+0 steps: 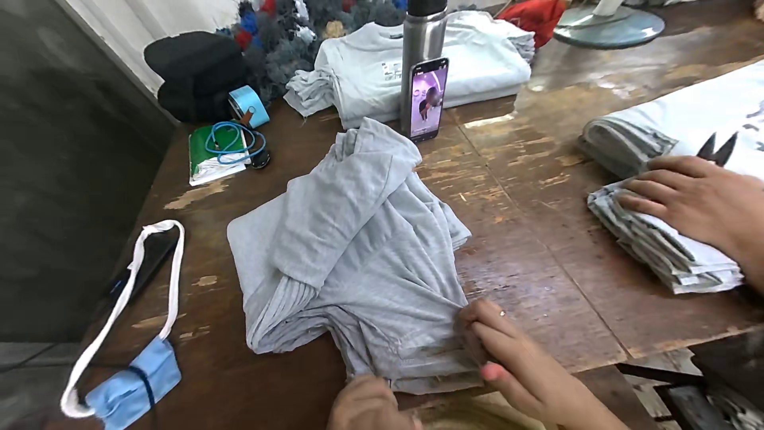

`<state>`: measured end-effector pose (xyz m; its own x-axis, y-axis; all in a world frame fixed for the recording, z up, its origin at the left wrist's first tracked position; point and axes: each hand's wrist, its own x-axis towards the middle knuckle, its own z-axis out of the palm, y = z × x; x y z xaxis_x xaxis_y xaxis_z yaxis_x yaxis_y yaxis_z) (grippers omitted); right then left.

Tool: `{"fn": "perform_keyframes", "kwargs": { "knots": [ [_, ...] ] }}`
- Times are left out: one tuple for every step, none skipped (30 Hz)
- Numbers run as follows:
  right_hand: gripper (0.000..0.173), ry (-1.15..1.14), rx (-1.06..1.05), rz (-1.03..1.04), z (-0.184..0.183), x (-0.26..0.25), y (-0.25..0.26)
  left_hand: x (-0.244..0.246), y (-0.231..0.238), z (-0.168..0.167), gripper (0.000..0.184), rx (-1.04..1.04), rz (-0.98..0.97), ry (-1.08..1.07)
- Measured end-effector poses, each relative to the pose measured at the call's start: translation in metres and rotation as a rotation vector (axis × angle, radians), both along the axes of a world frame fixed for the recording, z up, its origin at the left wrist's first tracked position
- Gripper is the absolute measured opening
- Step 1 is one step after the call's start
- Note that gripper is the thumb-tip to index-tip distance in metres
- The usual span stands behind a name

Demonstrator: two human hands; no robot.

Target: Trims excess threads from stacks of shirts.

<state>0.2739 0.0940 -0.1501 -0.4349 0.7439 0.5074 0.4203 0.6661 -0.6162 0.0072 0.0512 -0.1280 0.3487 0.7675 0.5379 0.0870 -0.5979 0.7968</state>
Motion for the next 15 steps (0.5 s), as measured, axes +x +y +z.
{"fn": "perform_keyframes", "kwargs": {
  "knots": [
    [0.062,0.105,-0.032,0.032,0.005,0.001,0.000,0.002,0.000,0.000,0.053,0.008,0.118,0.046],
    [0.062,0.204,-0.057,0.059,0.009,0.000,-0.001,0.006,0.002,-0.001,0.056,0.012,0.254,0.123],
    [0.061,0.285,-0.078,0.085,0.013,-0.002,-0.002,0.012,0.007,-0.003,0.063,0.018,0.375,0.207],
    [0.060,0.351,-0.088,0.108,0.016,-0.005,-0.002,0.017,0.013,-0.005,0.067,0.027,0.457,0.255],
    [0.059,0.395,-0.086,0.125,0.019,-0.007,-0.002,0.021,0.020,-0.007,0.062,0.034,0.504,0.263],
    [0.058,0.415,-0.076,0.134,0.022,-0.009,-0.001,0.022,0.027,-0.006,0.056,0.030,0.519,0.230],
    [0.056,0.414,-0.060,0.130,0.024,-0.010,0.000,0.021,0.033,-0.003,0.048,0.003,0.497,0.151],
    [0.055,0.402,-0.039,0.107,0.025,-0.010,0.001,0.016,0.036,0.004,0.041,-0.057,0.458,0.029],
    [0.055,0.370,-0.012,0.057,0.026,-0.011,0.002,0.008,0.038,0.014,0.038,-0.153,0.398,-0.138],
    [0.055,0.326,0.015,-0.008,0.025,-0.012,0.003,0.000,0.041,0.025,0.043,-0.260,0.345,-0.372],
    [0.055,0.283,0.030,-0.061,0.023,-0.011,0.005,-0.010,0.045,0.036,0.051,-0.324,0.333,-0.609],
    [0.056,0.255,0.022,-0.086,0.021,-0.011,0.007,-0.021,0.050,0.044,0.057,-0.314,0.347,-0.774],
    [0.055,0.238,-0.004,-0.083,0.018,-0.010,0.008,-0.031,0.053,0.049,0.057,-0.268,0.375,-0.860],
    [0.054,0.233,-0.040,-0.060,0.015,-0.009,0.009,-0.038,0.054,0.052,0.056,-0.210,0.420,-0.856],
    [0.051,0.232,-0.073,-0.031,0.011,-0.009,0.009,-0.041,0.051,0.052,0.052,-0.157,0.431,-0.816]
  ]
}}
